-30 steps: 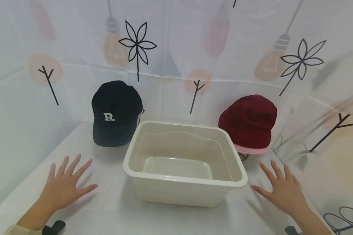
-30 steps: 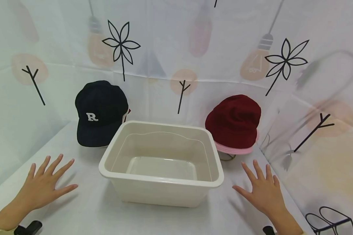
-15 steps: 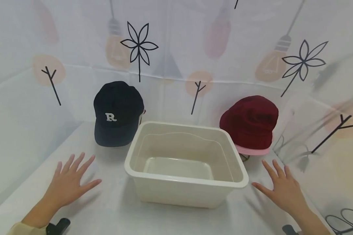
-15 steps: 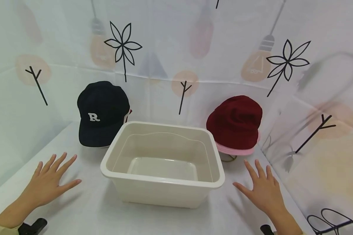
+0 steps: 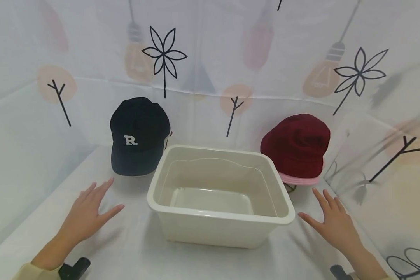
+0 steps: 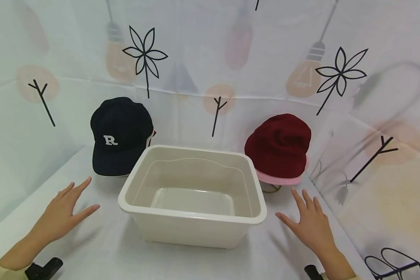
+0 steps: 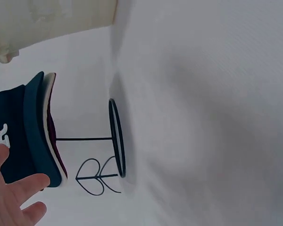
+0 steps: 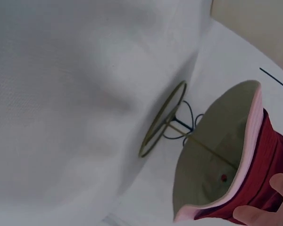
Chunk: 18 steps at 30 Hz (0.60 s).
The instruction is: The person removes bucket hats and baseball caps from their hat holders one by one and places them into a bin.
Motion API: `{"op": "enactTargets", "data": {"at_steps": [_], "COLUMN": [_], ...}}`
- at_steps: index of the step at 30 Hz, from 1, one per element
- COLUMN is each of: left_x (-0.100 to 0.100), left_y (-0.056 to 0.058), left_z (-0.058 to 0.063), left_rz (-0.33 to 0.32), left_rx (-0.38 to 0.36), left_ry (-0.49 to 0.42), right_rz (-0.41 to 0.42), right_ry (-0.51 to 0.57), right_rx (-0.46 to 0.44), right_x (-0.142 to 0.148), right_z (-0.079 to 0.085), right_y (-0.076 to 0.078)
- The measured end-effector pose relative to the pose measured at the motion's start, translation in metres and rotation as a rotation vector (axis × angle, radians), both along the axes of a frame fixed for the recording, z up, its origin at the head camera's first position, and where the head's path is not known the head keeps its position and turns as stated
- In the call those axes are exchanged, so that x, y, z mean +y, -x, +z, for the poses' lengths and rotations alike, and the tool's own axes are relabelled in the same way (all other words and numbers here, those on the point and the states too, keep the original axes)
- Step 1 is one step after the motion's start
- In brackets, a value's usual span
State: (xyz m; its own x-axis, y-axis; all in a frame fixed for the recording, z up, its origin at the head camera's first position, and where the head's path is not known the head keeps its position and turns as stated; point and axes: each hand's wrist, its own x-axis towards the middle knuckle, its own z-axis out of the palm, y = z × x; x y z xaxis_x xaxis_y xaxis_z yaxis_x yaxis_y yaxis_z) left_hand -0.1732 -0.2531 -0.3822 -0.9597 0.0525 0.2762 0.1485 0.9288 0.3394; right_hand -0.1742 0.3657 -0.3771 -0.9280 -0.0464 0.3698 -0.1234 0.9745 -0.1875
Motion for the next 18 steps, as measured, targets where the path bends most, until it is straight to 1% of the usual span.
{"op": "enactTargets", "data": {"at_steps": [4, 6, 8, 11, 15, 18], "left_x": [0.005, 0.007, 0.010, 0.014, 0.019, 0.022], "left_y": [0.002, 0.002, 0.003, 0.005, 0.006, 0.006], "left_z": [0.006, 0.009, 0.012, 0.017, 0.022, 0.024], "left_rz": [0.008, -0.001, -0.014, -0.022, -0.007, -0.018], "left_rx": [-0.041, -0.051, -0.057, -0.089, -0.144, -0.141], "left_ry": [-0.062, -0.100, -0.152, -0.235, -0.334, -0.392], "right_rz": [0.010, 0.013, 0.015, 0.014, 0.019, 0.028], "right_ry": [0.050, 0.071, 0.091, 0.110, 0.136, 0.166], "right_rx": [0.010, 0.016, 0.018, 0.021, 0.023, 0.027], "right_x": [-0.002, -0.003, -0.004, -0.005, -0.005, -0.005], "right_z": [0.000, 0.000, 0.000, 0.000, 0.000, 0.001], "right_y": [0.002, 0.002, 0.003, 0.006, 0.008, 0.009]}}
